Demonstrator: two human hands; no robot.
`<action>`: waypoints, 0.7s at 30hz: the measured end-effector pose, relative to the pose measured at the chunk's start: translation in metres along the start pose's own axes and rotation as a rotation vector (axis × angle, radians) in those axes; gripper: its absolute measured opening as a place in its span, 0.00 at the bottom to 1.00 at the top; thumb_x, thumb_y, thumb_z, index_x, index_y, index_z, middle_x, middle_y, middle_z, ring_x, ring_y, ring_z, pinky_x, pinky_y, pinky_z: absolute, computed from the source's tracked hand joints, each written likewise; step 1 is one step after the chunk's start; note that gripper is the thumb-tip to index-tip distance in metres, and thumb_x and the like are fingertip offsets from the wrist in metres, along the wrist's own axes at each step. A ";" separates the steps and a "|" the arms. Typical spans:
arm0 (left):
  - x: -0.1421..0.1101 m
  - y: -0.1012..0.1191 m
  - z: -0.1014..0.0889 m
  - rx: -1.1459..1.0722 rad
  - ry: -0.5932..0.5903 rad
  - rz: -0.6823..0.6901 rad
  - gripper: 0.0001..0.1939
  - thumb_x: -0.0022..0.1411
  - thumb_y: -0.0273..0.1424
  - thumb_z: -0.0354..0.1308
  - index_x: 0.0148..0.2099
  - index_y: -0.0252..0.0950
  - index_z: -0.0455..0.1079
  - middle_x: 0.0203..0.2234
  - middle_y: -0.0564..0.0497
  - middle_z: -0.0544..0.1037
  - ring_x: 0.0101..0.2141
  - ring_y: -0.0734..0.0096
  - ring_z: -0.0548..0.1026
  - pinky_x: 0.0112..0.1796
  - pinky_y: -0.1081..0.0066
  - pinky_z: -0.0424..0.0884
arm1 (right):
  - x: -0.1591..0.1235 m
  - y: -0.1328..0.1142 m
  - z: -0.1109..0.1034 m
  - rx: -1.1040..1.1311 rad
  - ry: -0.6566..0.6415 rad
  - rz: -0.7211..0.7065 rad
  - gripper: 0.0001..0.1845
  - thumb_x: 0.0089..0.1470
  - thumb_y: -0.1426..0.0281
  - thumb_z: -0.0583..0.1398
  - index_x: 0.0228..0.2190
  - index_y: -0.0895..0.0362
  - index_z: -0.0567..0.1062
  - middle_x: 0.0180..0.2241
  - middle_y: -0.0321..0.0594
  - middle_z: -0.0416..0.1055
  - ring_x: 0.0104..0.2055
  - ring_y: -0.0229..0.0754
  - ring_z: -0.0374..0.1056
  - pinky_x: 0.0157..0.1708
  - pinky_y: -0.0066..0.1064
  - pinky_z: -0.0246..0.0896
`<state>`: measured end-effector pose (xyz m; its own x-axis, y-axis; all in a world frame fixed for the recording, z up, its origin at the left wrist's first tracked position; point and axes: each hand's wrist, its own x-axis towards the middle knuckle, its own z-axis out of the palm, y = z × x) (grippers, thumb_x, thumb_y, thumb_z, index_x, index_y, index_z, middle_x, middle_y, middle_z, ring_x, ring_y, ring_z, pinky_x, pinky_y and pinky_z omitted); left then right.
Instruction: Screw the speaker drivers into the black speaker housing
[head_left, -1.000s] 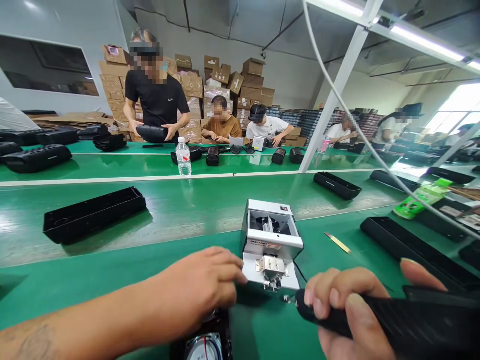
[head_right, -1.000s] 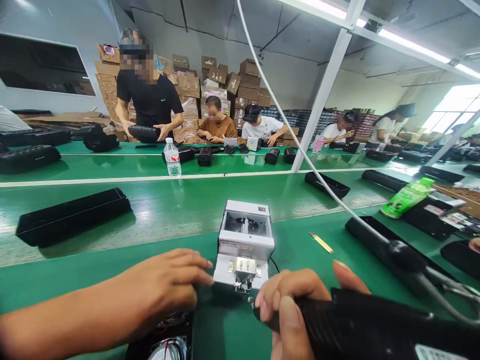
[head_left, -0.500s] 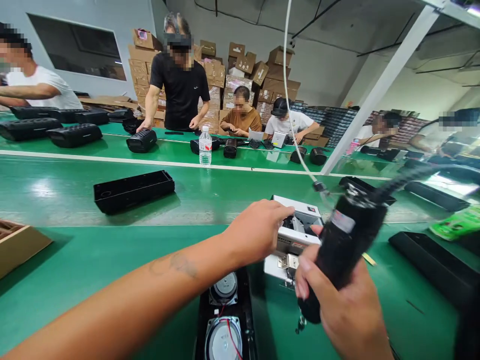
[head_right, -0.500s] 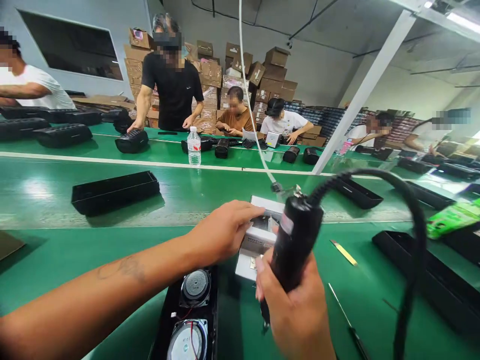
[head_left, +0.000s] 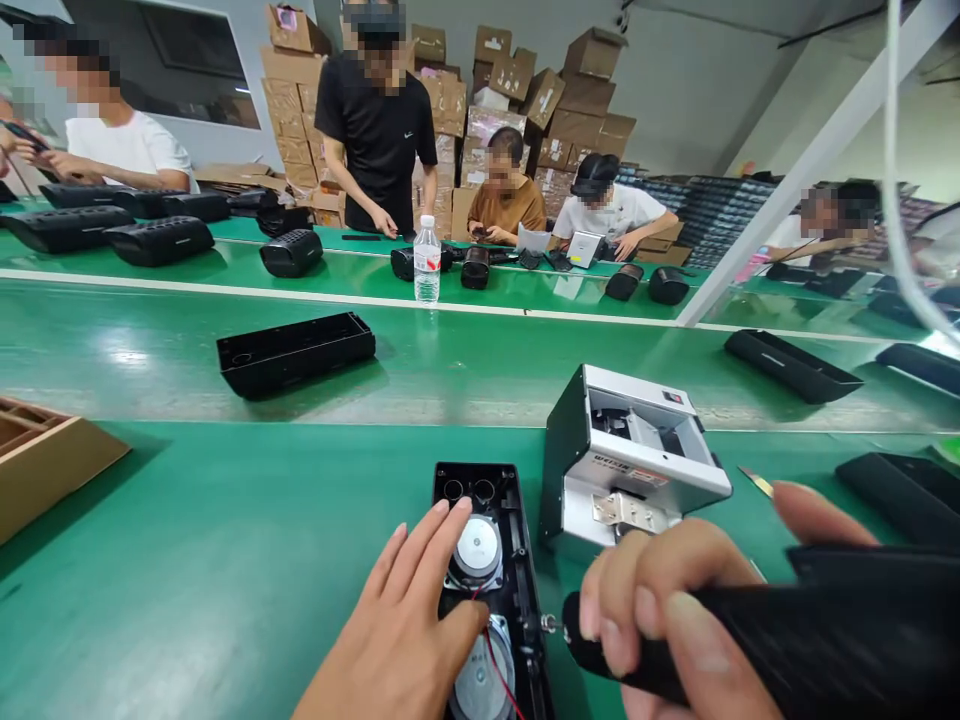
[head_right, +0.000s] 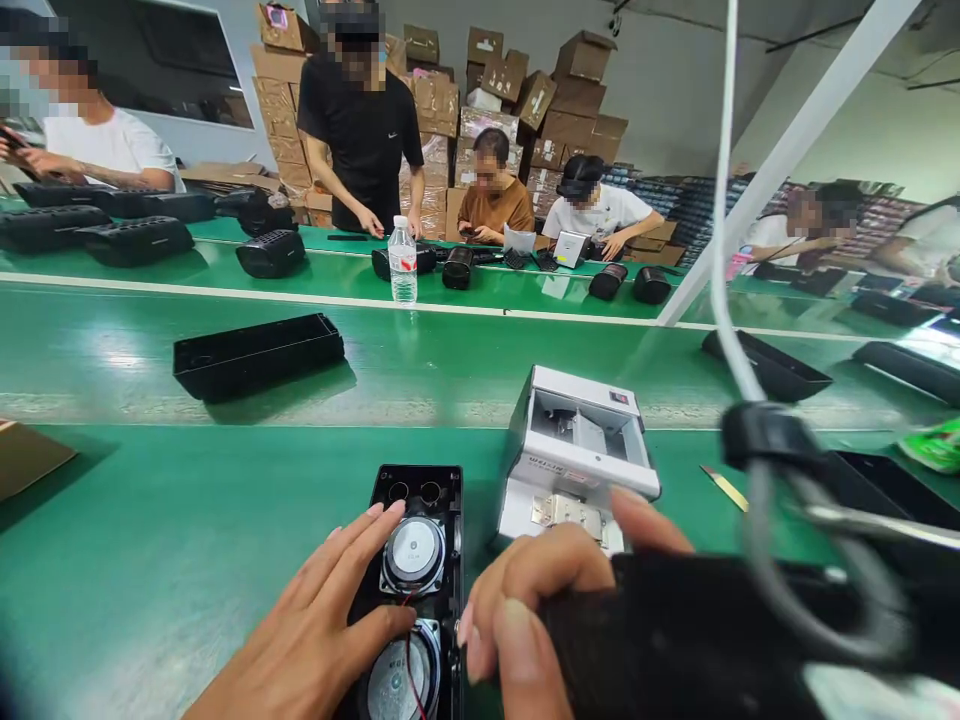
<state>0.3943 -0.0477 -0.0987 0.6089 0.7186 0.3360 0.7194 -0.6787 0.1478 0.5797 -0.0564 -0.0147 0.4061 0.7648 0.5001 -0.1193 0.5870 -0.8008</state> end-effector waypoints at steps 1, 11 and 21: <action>-0.001 0.000 0.003 0.008 -0.006 -0.002 0.11 0.66 0.36 0.70 0.46 0.40 0.74 0.78 0.30 0.50 0.74 0.32 0.58 0.60 0.33 0.76 | -0.004 0.002 0.005 -0.020 0.011 0.036 0.32 0.70 0.69 0.65 0.67 0.35 0.62 0.24 0.25 0.69 0.20 0.38 0.65 0.21 0.33 0.68; 0.006 0.003 -0.018 -0.047 -0.177 -0.046 0.09 0.67 0.30 0.67 0.50 0.40 0.79 0.74 0.35 0.65 0.76 0.40 0.57 0.62 0.43 0.77 | -0.014 0.025 0.003 -0.100 -0.014 0.058 0.31 0.70 0.70 0.63 0.68 0.42 0.61 0.24 0.27 0.69 0.23 0.39 0.68 0.24 0.33 0.67; 0.013 0.004 -0.026 -0.059 -0.274 -0.070 0.19 0.59 0.28 0.73 0.53 0.42 0.81 0.76 0.38 0.63 0.76 0.41 0.55 0.63 0.44 0.77 | -0.019 0.043 -0.008 -0.071 -0.163 0.013 0.21 0.72 0.73 0.60 0.61 0.45 0.65 0.29 0.29 0.70 0.26 0.37 0.69 0.28 0.32 0.68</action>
<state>0.3968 -0.0451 -0.0695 0.6319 0.7727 0.0608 0.7469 -0.6280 0.2185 0.5739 -0.0477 -0.0611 0.2518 0.8086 0.5317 -0.0569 0.5608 -0.8260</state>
